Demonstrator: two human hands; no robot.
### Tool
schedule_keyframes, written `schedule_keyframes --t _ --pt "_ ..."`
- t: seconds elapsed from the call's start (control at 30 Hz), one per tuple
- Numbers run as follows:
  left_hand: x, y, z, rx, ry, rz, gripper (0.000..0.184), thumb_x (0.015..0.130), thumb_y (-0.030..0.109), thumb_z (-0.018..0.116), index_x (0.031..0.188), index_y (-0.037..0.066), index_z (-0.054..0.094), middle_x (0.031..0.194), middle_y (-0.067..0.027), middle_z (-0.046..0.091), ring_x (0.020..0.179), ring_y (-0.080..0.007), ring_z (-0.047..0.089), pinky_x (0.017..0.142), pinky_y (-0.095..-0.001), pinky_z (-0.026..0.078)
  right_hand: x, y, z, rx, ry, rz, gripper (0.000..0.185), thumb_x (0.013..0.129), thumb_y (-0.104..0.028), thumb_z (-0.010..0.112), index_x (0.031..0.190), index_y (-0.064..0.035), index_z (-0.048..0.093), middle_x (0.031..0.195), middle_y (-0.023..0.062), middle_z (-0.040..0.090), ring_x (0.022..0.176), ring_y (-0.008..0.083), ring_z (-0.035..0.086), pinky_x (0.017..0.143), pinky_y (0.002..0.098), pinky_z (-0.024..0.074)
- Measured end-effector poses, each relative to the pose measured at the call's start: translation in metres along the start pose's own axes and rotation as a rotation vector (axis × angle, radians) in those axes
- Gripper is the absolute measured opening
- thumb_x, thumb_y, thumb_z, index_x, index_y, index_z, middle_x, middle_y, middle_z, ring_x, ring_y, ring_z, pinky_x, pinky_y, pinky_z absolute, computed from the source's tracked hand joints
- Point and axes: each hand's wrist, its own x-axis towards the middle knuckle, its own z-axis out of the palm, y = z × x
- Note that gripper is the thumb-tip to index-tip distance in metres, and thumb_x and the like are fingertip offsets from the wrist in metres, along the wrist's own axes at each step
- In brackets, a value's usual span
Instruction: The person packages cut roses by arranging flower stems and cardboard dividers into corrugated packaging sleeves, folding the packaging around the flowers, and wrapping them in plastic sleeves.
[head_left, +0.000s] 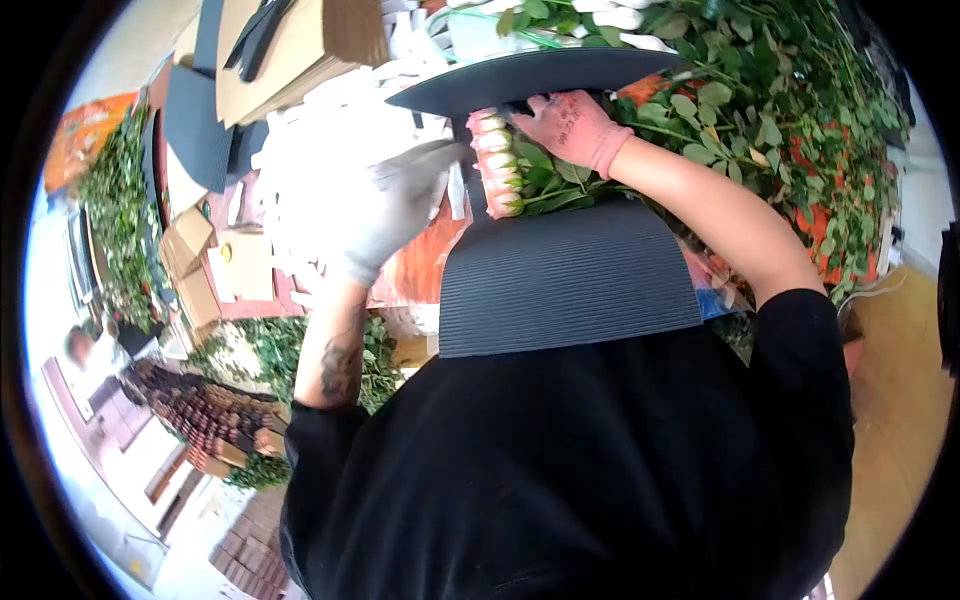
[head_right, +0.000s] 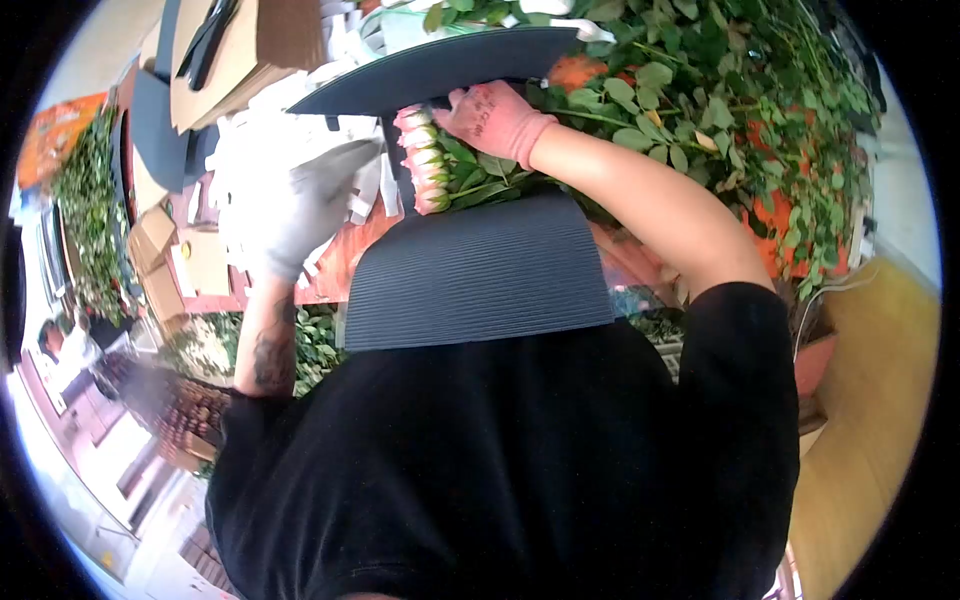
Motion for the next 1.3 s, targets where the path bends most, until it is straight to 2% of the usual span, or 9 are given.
schedule_keyframes --t 0.17,0.33,0.5,0.57,0.63,0.67,0.93,1.2,1.3 --pt "0.043 0.008 0.048 0.013 -0.115 -0.042 0.051 0.076 -0.004 0.044 0.125 0.011 0.055 0.133 -0.0077 0.05 0.107 -0.0264 0.059 0.088 -0.0338 0.048 0.002 0.0 -0.023 -0.033 -0.03 -0.025 0.027 0.085 -0.014 0.046 0.108 -0.0138 0.059 0.088 0.0098 0.062 0.081 0.0256 0.064 0.067 0.0374 0.0509" --pt "0.044 -0.006 0.053 0.002 -0.176 -0.012 0.057 0.073 -0.006 0.049 0.125 0.018 0.055 0.134 -0.0042 0.049 0.105 -0.0252 0.059 0.085 -0.034 0.05 0.0 -0.005 -0.106 0.191 -0.362 -0.024 0.023 0.082 -0.022 0.054 0.101 -0.009 0.058 0.1 0.0127 0.061 0.081 0.0269 0.064 0.067 0.0358 0.0516" --pt "0.041 -0.021 0.073 -0.014 -0.185 0.018 0.062 0.073 -0.005 0.051 0.129 0.021 0.052 0.144 -0.0024 0.037 0.108 -0.0233 0.058 0.089 -0.0329 0.048 -0.007 -0.03 -0.07 0.293 -0.608 -0.159 0.033 0.08 -0.039 0.059 0.093 -0.0091 0.059 0.093 0.0099 0.062 0.089 0.0256 0.061 0.078 0.0378 0.0476" --pt "0.038 -0.022 0.073 0.295 -0.066 0.203 0.06 0.074 -0.002 0.052 0.13 0.021 0.051 0.145 -0.0036 0.036 0.103 -0.0233 0.061 0.082 -0.0331 0.051 -0.013 -0.029 -0.044 0.275 -0.472 -0.22 0.033 0.08 -0.038 0.059 0.092 -0.0074 0.059 0.09 0.0103 0.062 0.088 0.0255 0.062 0.075 0.037 0.0482" --pt "0.039 0.018 0.029 0.264 -0.373 0.008 0.05 0.078 0.005 0.053 0.126 0.016 0.054 0.136 -0.0062 0.047 0.097 -0.0225 0.062 0.08 -0.0329 0.052 -0.004 -0.034 -0.057 0.226 -0.559 -0.248 0.033 0.08 -0.038 0.06 0.092 -0.0074 0.059 0.09 0.0106 0.062 0.087 0.0255 0.062 0.074 0.037 0.0484" --pt "0.037 0.013 0.034 0.289 -0.277 0.206 0.05 0.072 0.006 0.057 0.121 0.016 0.057 0.13 -0.0044 0.052 0.091 -0.0221 0.064 0.076 -0.0329 0.053 0.0 -0.034 -0.061 0.18 -0.649 -0.255 0.033 0.079 -0.037 0.06 0.092 -0.0074 0.059 0.091 0.0108 0.062 0.086 0.0255 0.062 0.073 0.0369 0.0486" --pt "0.011 -0.011 0.078 0.092 -0.179 0.309 0.038 0.076 0.011 0.059 0.114 0.016 0.059 0.104 -0.0041 0.063 0.086 -0.0249 0.064 0.071 -0.0364 0.051 -0.004 -0.028 -0.053 0.281 -0.586 -0.344 0.027 0.078 -0.029 0.06 0.092 -0.0058 0.062 0.091 0.0141 0.064 0.088 0.0269 0.063 0.074 0.0386 0.0503" --pt "-0.002 -0.023 0.074 -0.097 -0.148 0.298 0.051 0.072 0.003 0.061 0.122 0.015 0.058 0.119 -0.0035 0.061 0.097 -0.0226 0.063 0.081 -0.0327 0.051 -0.003 -0.02 -0.058 0.338 -0.514 -0.389 0.028 0.077 -0.033 0.061 0.084 -0.0066 0.058 0.082 0.0101 0.062 0.083 0.0269 0.062 0.072 0.0387 0.0484" --pt "0.006 -0.045 0.081 -0.25 0.066 0.387 0.048 0.068 -0.005 0.059 0.114 0.009 0.063 0.119 -0.0063 0.061 0.107 -0.023 0.059 0.091 -0.0325 0.047 0.005 -0.028 -0.074 0.316 -0.513 -0.12 0.023 0.078 -0.03 0.061 0.088 -0.0091 0.061 0.088 0.0094 0.064 0.087 0.0247 0.063 0.07 0.0382 0.05"
